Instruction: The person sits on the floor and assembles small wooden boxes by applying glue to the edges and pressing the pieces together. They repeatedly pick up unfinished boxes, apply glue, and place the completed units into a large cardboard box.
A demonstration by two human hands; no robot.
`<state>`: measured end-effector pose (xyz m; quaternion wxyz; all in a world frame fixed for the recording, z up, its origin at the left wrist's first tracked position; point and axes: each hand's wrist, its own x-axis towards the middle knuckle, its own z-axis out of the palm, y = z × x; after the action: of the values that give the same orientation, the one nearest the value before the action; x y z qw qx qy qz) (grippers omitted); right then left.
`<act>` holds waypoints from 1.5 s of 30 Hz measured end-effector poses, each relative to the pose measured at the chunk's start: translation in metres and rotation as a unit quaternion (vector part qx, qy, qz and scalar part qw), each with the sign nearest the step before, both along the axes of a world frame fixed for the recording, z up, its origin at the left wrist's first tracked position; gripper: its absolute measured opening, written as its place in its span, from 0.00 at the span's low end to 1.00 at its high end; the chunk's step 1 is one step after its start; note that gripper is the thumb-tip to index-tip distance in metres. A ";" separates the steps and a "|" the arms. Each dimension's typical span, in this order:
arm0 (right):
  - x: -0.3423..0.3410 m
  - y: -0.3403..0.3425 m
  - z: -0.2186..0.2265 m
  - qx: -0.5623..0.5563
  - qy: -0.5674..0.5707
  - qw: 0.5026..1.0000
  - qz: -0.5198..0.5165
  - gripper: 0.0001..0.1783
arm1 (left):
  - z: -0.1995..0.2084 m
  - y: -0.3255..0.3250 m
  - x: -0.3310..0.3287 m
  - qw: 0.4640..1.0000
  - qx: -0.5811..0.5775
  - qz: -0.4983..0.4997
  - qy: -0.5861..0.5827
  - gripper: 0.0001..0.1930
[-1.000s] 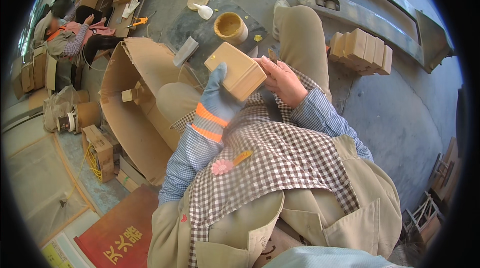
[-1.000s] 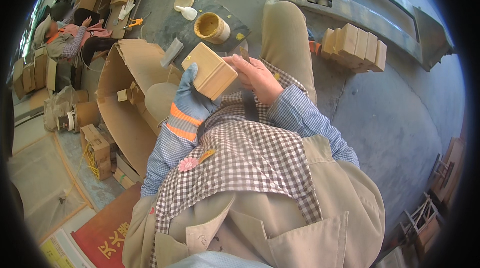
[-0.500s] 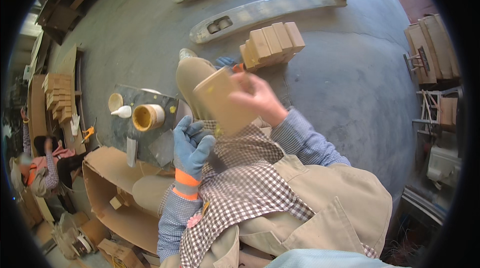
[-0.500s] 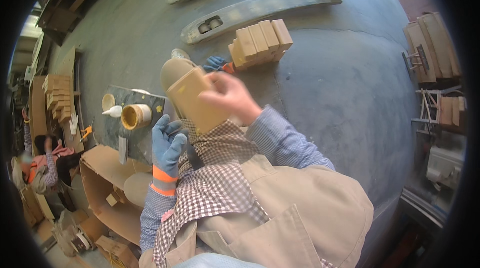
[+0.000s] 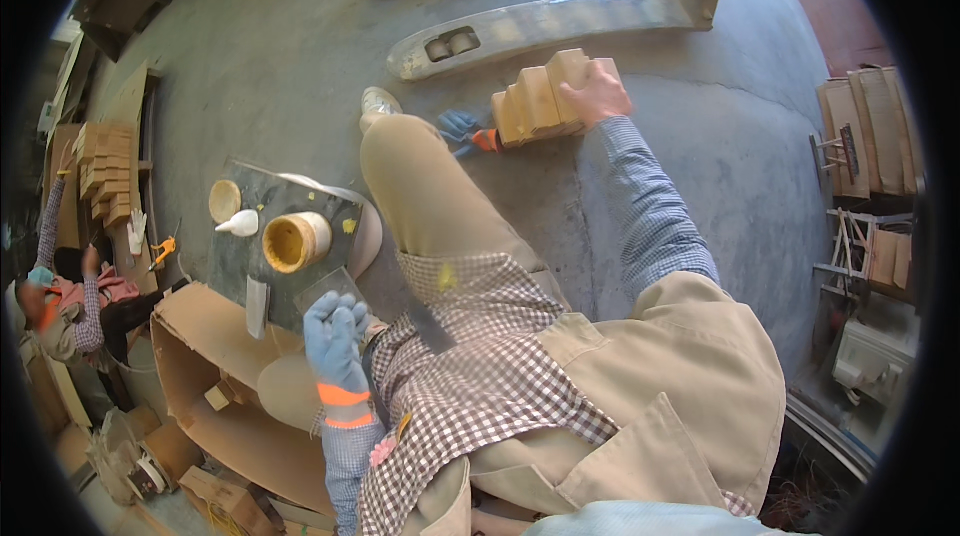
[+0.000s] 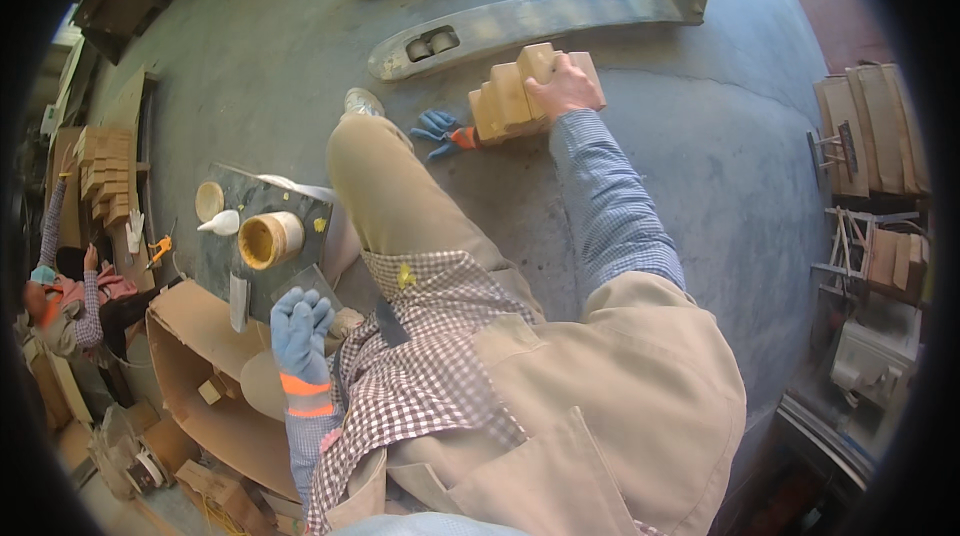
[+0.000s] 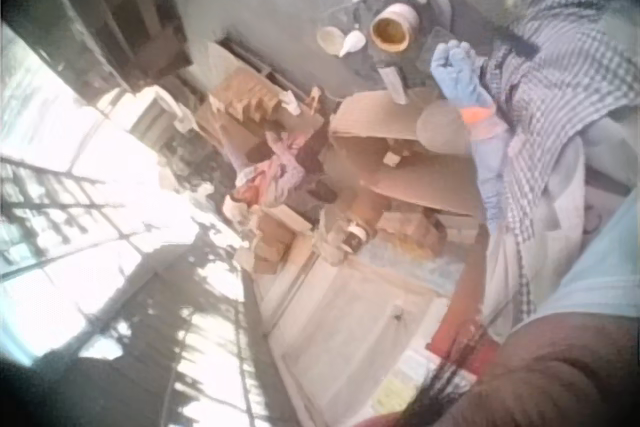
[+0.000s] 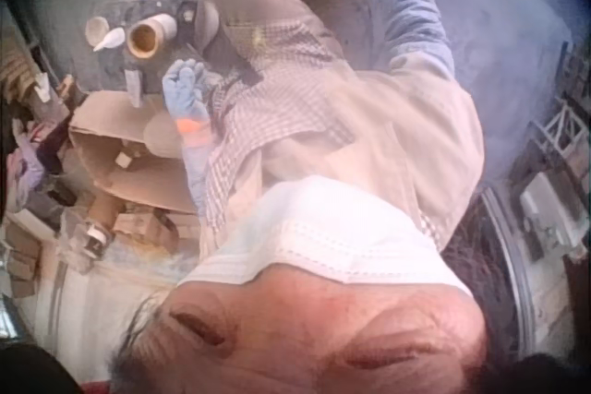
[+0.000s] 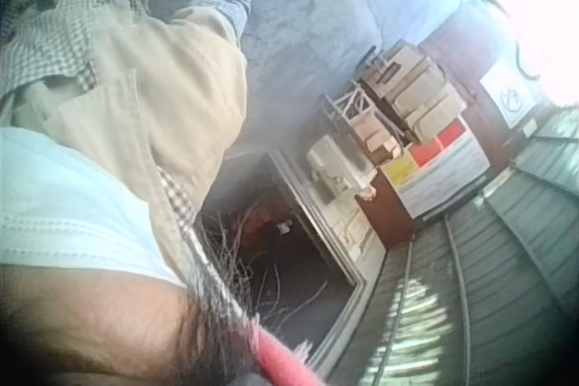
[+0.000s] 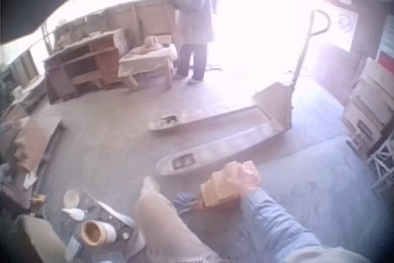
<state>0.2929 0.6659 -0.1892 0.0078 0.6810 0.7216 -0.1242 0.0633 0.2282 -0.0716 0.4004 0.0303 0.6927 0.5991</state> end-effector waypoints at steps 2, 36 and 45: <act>-0.004 0.005 -0.012 -0.008 -0.039 0.999 0.015 0.39 | -0.003 -0.009 -0.005 1.000 -0.004 0.017 -0.019 0.20; 0.151 0.061 -0.069 -0.125 0.319 0.925 -0.167 0.33 | 0.023 0.035 0.009 0.988 -0.115 -0.097 0.018 0.19; 0.137 0.043 -0.077 -0.059 0.231 0.967 -0.093 0.35 | 0.022 0.049 0.017 0.988 -0.111 -0.109 0.022 0.18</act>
<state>0.4300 0.7085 -0.2660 -0.1303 0.6965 0.6283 -0.3210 0.0805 0.2771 -0.0499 0.4487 0.0739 0.7564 0.4702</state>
